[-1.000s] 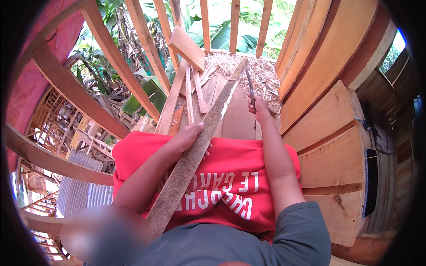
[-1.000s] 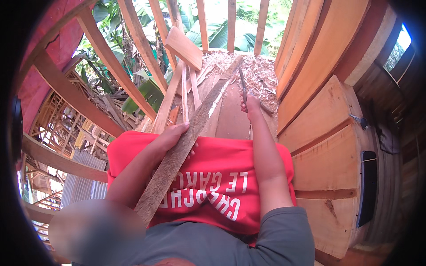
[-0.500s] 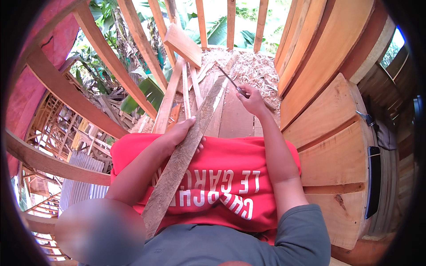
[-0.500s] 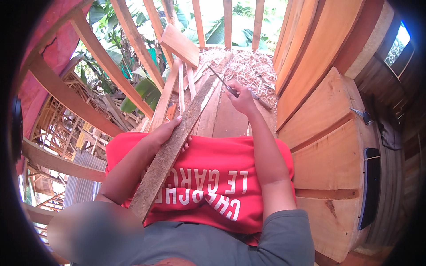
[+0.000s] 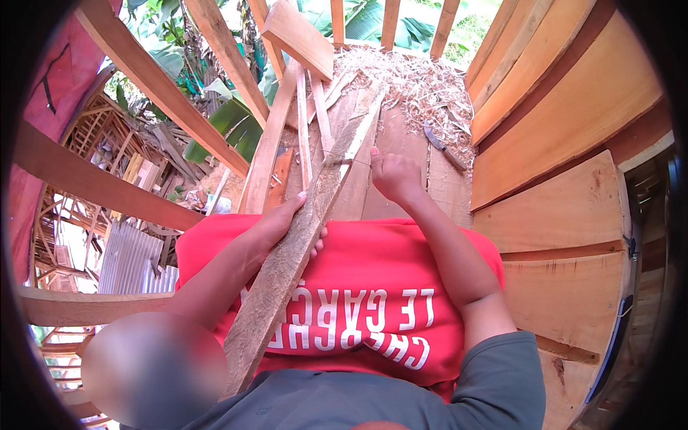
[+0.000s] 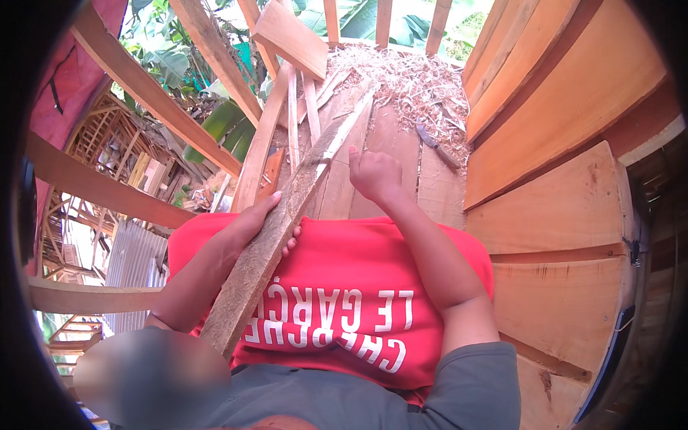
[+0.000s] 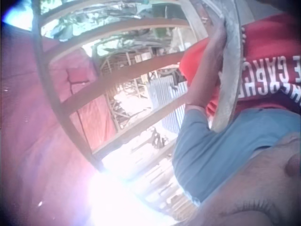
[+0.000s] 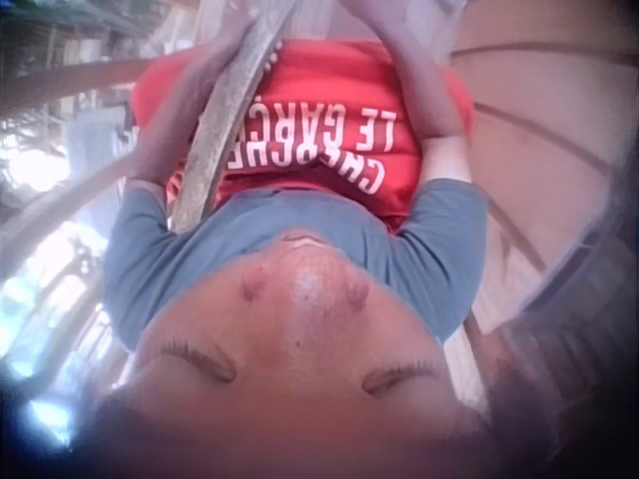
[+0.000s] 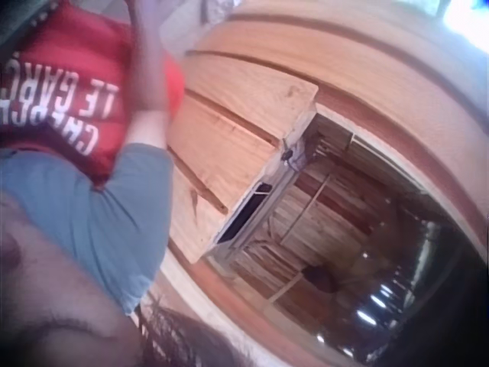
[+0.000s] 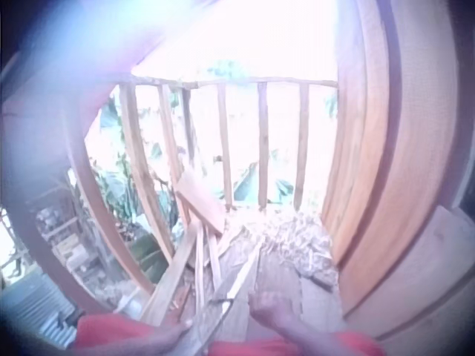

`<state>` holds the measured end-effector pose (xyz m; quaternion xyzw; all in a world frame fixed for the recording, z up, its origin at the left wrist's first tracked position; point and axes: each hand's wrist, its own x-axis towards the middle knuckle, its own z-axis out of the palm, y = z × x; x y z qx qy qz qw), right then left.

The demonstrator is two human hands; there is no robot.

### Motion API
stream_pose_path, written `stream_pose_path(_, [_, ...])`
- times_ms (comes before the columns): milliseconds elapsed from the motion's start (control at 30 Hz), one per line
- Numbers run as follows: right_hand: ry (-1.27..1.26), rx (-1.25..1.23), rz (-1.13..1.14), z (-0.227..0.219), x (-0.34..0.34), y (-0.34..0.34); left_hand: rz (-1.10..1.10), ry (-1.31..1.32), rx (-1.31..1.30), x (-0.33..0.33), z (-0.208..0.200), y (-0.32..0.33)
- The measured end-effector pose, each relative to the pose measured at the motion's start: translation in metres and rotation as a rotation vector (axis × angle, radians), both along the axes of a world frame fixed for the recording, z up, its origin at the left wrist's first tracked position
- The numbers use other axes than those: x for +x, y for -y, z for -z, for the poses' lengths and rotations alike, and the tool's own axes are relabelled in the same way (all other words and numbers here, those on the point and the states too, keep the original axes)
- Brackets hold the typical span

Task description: The person sits on a wooden floor and uses a knife to carve a long, thin piece of wood held in their left hand. They repeatedly scrape the surface of the wood to remove shavings, occasionally pausing to clear debris from the work area.

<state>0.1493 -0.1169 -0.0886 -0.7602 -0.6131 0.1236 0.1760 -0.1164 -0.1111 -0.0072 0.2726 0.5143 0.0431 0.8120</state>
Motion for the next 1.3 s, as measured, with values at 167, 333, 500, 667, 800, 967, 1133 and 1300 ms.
stream_pose_path(167, [0.128,0.261,-0.080,0.005,-0.016,-0.005,-0.026,0.041,-0.012,-0.007,-0.004,0.004])
stream_pose_path(333, [0.199,0.352,-0.100,0.028,-0.017,-0.012,-0.016,0.018,-0.010,-0.007,0.000,-0.001])
stream_pose_path(500, [0.146,0.338,-0.173,0.047,-0.010,-0.021,-0.010,0.017,0.020,-0.014,0.003,-0.004])
stream_pose_path(667, [-0.097,0.197,-0.322,0.007,-0.028,-0.008,-0.110,0.050,0.010,-0.022,0.002,-0.015])
stream_pose_path(800, [-0.160,0.086,-0.291,0.009,0.007,-0.014,-0.121,0.057,0.013,-0.018,-0.004,-0.012])
stream_pose_path(967, [-0.068,-0.102,-0.374,0.001,-0.020,-0.003,-0.047,0.038,0.015,-0.015,0.001,-0.007])
stream_pose_path(1133, [-0.064,-0.118,-0.339,0.007,-0.003,-0.012,0.003,-0.004,0.058,-0.014,0.009,-0.004])
stream_pose_path(1300, [-0.139,-0.192,-0.283,0.017,-0.009,-0.006,0.031,-0.009,0.056,-0.015,0.009,-0.001])
